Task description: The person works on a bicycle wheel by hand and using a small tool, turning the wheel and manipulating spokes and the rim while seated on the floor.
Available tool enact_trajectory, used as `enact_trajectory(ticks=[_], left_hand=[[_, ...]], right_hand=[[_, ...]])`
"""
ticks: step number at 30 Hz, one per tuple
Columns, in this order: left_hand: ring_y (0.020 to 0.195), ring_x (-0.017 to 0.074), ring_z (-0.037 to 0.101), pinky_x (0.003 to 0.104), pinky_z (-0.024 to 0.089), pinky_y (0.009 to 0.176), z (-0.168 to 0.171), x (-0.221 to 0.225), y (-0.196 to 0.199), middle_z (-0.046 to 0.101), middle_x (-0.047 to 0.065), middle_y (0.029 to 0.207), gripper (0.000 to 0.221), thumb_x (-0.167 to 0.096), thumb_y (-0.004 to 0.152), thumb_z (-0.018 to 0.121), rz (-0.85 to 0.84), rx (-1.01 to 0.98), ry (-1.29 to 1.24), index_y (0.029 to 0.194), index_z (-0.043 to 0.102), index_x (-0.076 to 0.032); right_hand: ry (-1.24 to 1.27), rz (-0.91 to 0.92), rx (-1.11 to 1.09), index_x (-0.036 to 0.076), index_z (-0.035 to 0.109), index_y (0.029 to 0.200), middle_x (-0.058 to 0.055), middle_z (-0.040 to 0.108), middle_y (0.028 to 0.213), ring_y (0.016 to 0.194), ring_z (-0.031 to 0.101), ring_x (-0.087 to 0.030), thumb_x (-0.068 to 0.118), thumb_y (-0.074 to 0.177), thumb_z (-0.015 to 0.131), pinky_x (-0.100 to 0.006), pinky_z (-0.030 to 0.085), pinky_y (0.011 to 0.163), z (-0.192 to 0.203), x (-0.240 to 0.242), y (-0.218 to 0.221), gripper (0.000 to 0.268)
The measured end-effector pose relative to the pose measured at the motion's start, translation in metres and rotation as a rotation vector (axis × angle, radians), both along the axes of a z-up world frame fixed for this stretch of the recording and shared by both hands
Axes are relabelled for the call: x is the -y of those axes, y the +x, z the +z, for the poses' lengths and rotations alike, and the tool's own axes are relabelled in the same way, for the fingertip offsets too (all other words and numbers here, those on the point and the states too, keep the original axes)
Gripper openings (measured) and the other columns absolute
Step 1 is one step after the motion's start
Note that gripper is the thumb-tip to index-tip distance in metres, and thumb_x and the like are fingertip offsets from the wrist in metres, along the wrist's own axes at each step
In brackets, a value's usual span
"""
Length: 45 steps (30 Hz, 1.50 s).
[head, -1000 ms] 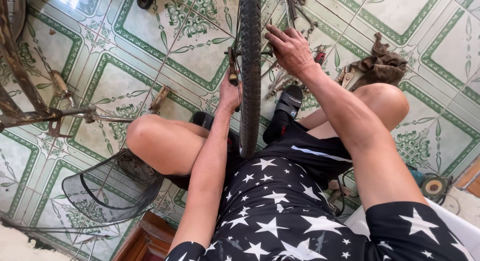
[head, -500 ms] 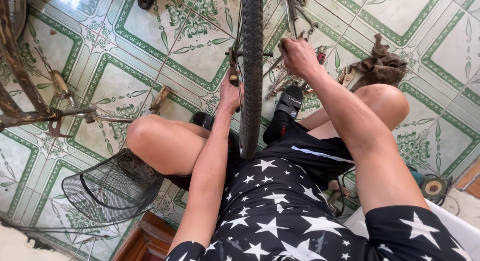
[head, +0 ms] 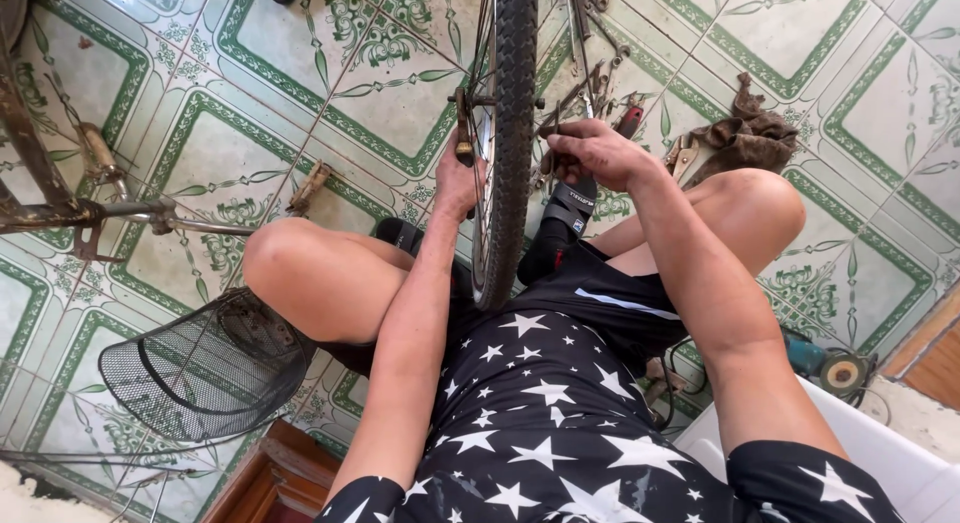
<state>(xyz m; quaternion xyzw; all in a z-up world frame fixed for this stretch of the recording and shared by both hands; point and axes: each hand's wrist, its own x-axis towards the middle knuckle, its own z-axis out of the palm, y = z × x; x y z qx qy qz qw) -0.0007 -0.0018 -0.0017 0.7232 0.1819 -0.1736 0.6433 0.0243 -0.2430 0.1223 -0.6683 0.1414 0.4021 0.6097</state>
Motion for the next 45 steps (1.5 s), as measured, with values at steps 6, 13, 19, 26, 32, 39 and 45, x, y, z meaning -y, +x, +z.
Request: enact_trajectory(ticks=[6, 13, 19, 26, 32, 39, 45], left_hand=[[0.083, 0.018, 0.069, 0.032, 0.056, 0.073, -0.02, -0.001, -0.001, 0.071, 0.01, 0.105, 0.064, -0.006, 0.085, 0.066, -0.013, 0.134, 0.06, 0.146, 0.048, -0.005], [0.083, 0.0187, 0.068, 0.033, 0.056, 0.075, -0.011, -0.001, -0.002, 0.071, 0.011, 0.104, 0.063, -0.008, 0.086, 0.065, -0.016, 0.105, 0.077, 0.147, 0.05, -0.006], [0.083, 0.0186, 0.068, 0.033, 0.056, 0.074, -0.004, 0.0, -0.001, 0.07, 0.009, 0.105, 0.063, -0.008, 0.086, 0.064, -0.019, 0.074, 0.072, 0.147, 0.05, -0.007], [0.086, 0.0175, 0.067, 0.032, 0.055, 0.078, -0.009, -0.002, 0.0, 0.07, 0.009, 0.106, 0.055, -0.006, 0.086, 0.065, -0.031, 0.109, 0.07, 0.14, 0.055, -0.006], [0.088, 0.0153, 0.064, 0.029, 0.052, 0.079, -0.026, -0.003, -0.001, 0.068, 0.005, 0.114, 0.054, -0.004, 0.086, 0.061, -0.006, 0.147, -0.011, 0.14, 0.053, -0.006], [0.099, 0.0164, 0.068, 0.029, 0.054, 0.089, 0.015, -0.003, -0.001, 0.075, 0.012, 0.114, 0.049, -0.023, 0.097, 0.072, -0.011, 0.098, -0.054, 0.139, 0.058, -0.002], [0.099, 0.0159, 0.068, 0.03, 0.055, 0.09, 0.025, -0.004, 0.003, 0.072, 0.012, 0.119, 0.066, -0.018, 0.088, 0.079, -0.033, 0.048, -0.002, 0.144, 0.049, -0.003]], right_hand=[[0.044, -0.15, -0.075, 0.004, 0.061, 0.123, -0.01, 0.074, 0.091, 0.068, 0.063, -0.012, 0.025, 0.1, 0.06, -0.026, 0.047, 0.053, 0.0, -0.007, 0.001, 0.031], [0.086, -0.119, -0.043, -0.009, 0.062, 0.123, -0.012, 0.073, 0.09, 0.064, 0.06, -0.011, 0.025, 0.104, 0.063, -0.025, 0.046, 0.05, -0.002, -0.009, 0.004, 0.039], [0.164, -0.27, -0.123, -0.006, 0.058, 0.123, -0.014, 0.07, 0.081, 0.059, 0.062, -0.013, 0.023, 0.101, 0.064, -0.026, 0.041, 0.043, 0.009, -0.016, 0.007, 0.037], [-0.117, -0.043, -0.016, -0.002, 0.062, 0.127, -0.01, 0.075, 0.081, 0.061, 0.062, -0.013, 0.027, 0.103, 0.058, -0.029, 0.05, 0.052, -0.013, -0.019, 0.006, 0.039], [-0.543, 0.238, 0.673, -0.004, 0.06, 0.108, -0.019, 0.065, 0.074, 0.065, 0.065, -0.03, 0.02, 0.106, 0.057, -0.047, 0.051, 0.063, -0.052, -0.023, 0.01, 0.024], [-0.675, 0.365, 0.924, 0.001, 0.061, 0.118, -0.019, 0.069, 0.106, 0.084, 0.065, -0.032, 0.021, 0.111, 0.056, -0.044, 0.052, 0.081, -0.054, -0.013, 0.028, 0.021], [-0.918, 0.44, 1.394, 0.011, 0.061, 0.141, -0.004, 0.059, 0.151, 0.113, 0.059, -0.028, 0.02, 0.104, 0.064, -0.044, 0.048, 0.102, -0.051, -0.008, 0.046, 0.038]])
